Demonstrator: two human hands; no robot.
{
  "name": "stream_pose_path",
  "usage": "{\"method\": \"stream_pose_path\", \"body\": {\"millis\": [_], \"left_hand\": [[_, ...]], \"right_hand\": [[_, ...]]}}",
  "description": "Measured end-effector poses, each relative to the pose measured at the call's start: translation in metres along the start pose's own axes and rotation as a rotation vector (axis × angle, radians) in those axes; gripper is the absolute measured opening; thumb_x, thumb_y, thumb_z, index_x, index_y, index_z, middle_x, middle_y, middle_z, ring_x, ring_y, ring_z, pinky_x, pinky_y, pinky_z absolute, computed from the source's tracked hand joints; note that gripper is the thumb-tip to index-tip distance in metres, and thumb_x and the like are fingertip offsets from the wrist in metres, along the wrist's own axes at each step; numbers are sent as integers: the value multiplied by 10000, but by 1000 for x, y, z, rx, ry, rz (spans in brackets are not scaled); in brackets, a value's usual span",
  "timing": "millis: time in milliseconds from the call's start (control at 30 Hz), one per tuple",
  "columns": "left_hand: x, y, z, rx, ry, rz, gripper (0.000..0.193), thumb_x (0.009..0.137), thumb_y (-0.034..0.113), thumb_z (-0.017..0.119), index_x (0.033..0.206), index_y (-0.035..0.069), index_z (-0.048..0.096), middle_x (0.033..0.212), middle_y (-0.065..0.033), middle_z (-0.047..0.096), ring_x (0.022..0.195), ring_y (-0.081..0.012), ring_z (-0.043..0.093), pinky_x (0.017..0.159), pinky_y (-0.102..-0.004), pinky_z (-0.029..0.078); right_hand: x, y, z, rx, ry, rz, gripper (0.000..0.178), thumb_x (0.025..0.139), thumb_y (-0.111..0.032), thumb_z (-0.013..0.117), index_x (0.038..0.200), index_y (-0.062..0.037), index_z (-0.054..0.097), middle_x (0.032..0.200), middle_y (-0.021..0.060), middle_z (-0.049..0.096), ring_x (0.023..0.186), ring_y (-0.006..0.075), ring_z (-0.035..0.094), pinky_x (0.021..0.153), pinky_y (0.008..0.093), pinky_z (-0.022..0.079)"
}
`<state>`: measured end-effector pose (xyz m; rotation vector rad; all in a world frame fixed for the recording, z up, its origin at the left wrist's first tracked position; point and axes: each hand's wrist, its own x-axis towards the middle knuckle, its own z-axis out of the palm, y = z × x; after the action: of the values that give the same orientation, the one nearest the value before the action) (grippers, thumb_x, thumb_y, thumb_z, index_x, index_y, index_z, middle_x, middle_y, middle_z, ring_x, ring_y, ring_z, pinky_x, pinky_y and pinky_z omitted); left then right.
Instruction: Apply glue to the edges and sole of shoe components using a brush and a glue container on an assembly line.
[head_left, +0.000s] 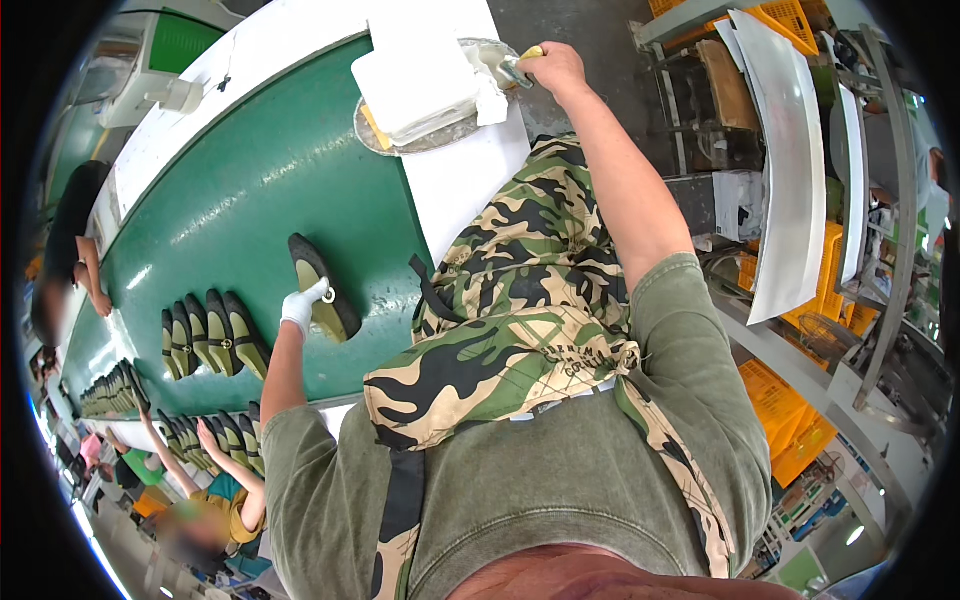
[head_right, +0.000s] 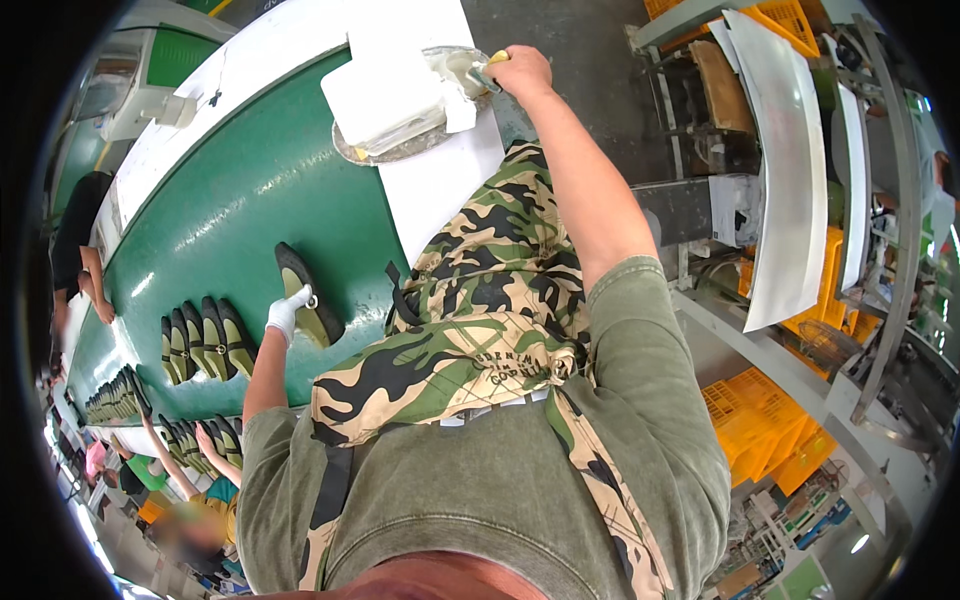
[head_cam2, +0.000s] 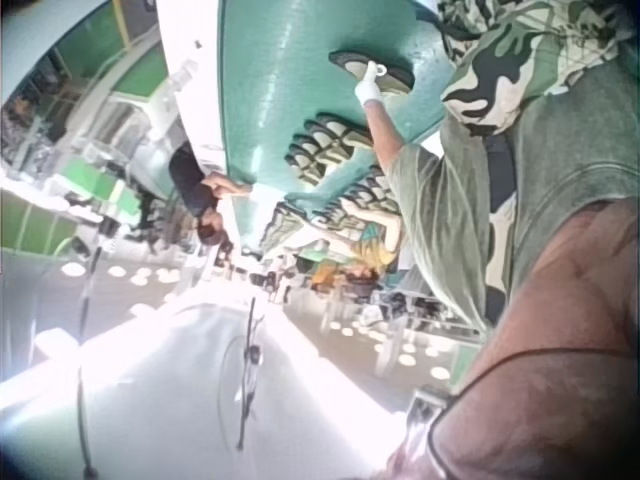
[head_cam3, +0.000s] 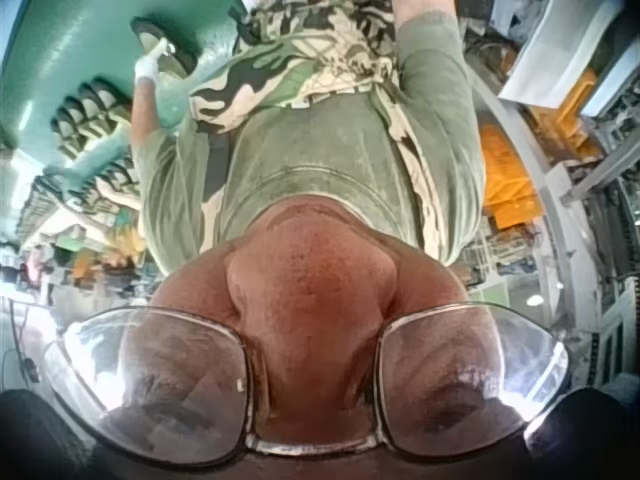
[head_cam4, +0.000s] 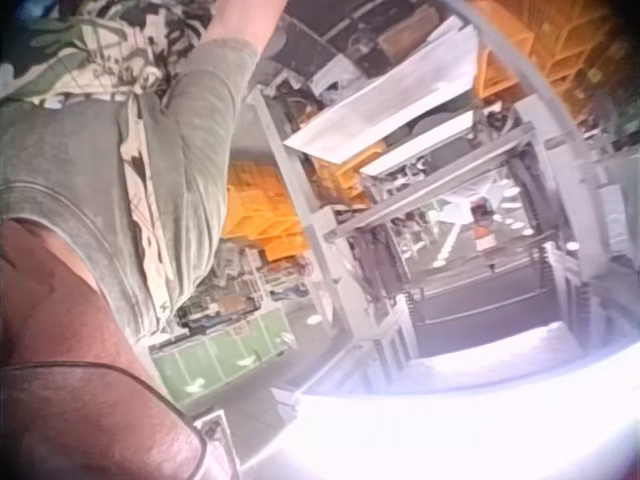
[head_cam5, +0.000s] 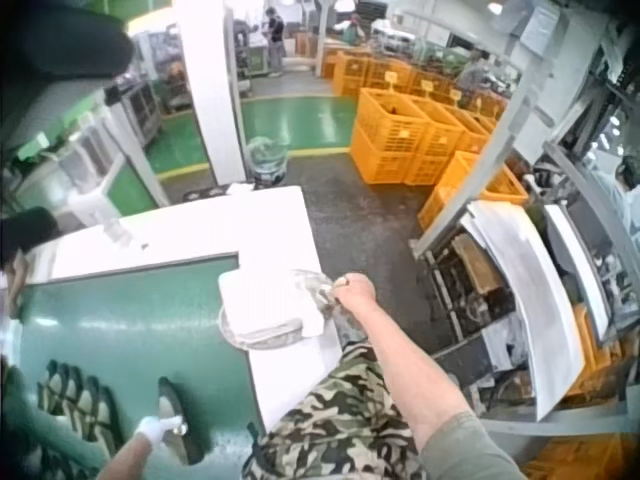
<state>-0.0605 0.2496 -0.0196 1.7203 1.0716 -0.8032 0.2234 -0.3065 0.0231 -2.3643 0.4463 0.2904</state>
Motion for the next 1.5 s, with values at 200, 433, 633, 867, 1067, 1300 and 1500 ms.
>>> {"method": "stream_pose_path", "body": {"millis": [200,433,633,867,1067,1300,1500], "left_hand": [[-25,56,39,-707,-191,127,523,897,420,718,1292,113,567,1235,-73,624,1155,-264,584,1018,-462,450],[-78,130,71,-1069,-513,466,471,962,440,617,1248,78,523,1225,-96,585,1157,-281,560,1069,-487,415],[-108,197,122,-491,-242,1207,517,793,228,791,1212,13,577,1076,-70,672,1005,-176,625,944,-349,487],[-163,231,145,263,-47,1786,770,771,270,857,1421,89,484,1386,-101,558,1279,-269,531,1102,-397,398],[-182,241,153,352,-47,1812,633,812,173,804,1370,54,530,1369,-125,585,1222,-255,583,1052,-389,445],[-162,241,165,319,-88,1861,599,830,162,784,1363,52,535,1339,-121,611,1195,-243,602,1038,-380,458],[-176,242,186,76,-222,1774,456,852,194,738,1233,-28,623,1213,-158,668,1130,-252,631,1020,-378,476]], "right_hand": [[-2,24,4,-103,241,123,350,664,-332,776,910,-87,728,876,108,724,817,260,698,767,376,542],[-51,7,-15,919,41,260,119,810,-90,732,902,-45,672,839,37,689,717,138,644,580,297,412],[-113,-29,-41,1114,-141,-27,146,839,-77,735,951,-58,644,901,44,679,796,136,648,710,284,498],[-165,-63,-51,1116,-173,-444,185,799,-1,784,895,-39,632,890,26,660,802,89,610,750,238,506],[-176,-64,-61,1163,-40,-465,186,797,13,772,900,-36,626,879,25,650,794,90,606,743,239,497],[-197,-64,-73,1206,-66,-401,192,787,-9,769,900,-42,617,877,31,651,799,104,609,764,260,486],[-226,-71,-89,1283,-98,-422,192,786,-16,770,893,-49,615,886,37,654,806,108,614,776,268,487]]}}
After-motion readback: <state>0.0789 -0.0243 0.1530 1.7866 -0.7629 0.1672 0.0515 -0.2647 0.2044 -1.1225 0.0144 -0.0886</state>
